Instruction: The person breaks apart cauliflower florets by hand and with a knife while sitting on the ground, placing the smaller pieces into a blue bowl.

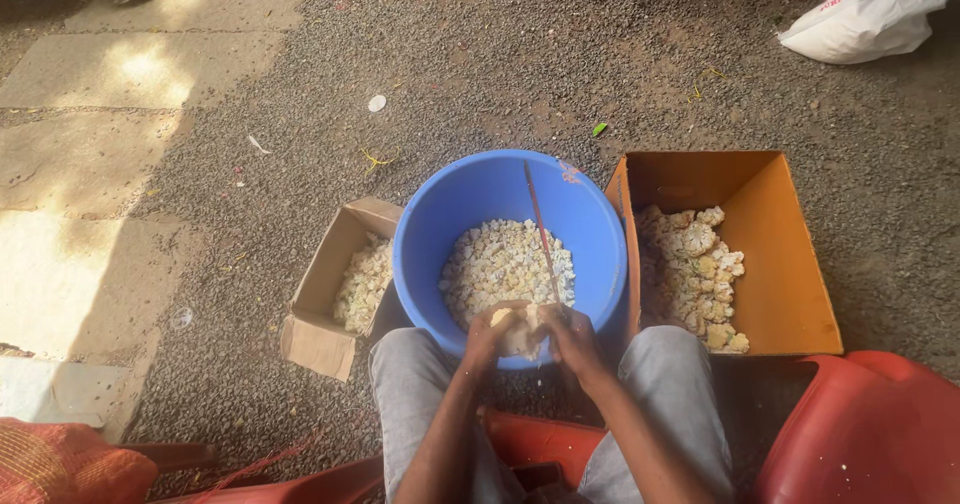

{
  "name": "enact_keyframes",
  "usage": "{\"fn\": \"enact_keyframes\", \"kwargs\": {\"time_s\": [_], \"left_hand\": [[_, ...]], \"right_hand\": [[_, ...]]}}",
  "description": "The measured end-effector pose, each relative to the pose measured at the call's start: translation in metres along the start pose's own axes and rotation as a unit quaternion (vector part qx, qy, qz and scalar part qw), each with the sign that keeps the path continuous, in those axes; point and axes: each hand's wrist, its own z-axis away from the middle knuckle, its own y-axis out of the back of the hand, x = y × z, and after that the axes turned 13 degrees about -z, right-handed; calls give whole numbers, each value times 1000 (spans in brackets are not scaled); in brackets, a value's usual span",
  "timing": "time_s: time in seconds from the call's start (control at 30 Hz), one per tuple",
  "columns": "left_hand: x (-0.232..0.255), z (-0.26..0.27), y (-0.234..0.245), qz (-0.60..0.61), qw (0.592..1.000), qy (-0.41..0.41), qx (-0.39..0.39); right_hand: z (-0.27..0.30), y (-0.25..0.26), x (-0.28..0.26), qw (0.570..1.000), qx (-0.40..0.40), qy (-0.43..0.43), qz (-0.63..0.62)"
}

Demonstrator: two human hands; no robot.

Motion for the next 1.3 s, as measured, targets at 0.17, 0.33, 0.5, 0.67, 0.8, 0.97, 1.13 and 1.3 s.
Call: {"fn": "enact_keyframes", "kwargs": {"time_s": [0.17, 0.33, 0.5, 0.67, 0.8, 0.97, 1.13, 1.3], "left_hand": [[17, 11, -3, 28, 999, -29, -19], [20, 14, -7, -1, 999, -35, -22], [39, 20, -7, 59, 995, -4, 80], [39, 19, -1, 198, 968, 69, 138], [25, 11, 2, 86, 992, 16, 87], [45, 24, 5, 117, 986, 51, 111], [47, 25, 7, 184, 978, -7, 99], [19, 9, 9, 206, 976, -15, 72]], "right_hand": [[-15, 15, 17, 992, -8, 24, -127], [-5, -1, -1, 994, 11, 0, -112], [-6, -1, 0, 999, 21, 14, -45], [0, -7, -3, 997, -31, -31, 67], [-6, -12, -1, 950, -62, 271, 139], [7, 3, -10, 990, -54, 61, 118], [15, 8, -3, 971, -159, -13, 176], [8, -2, 20, 971, -198, -128, 50]]}}
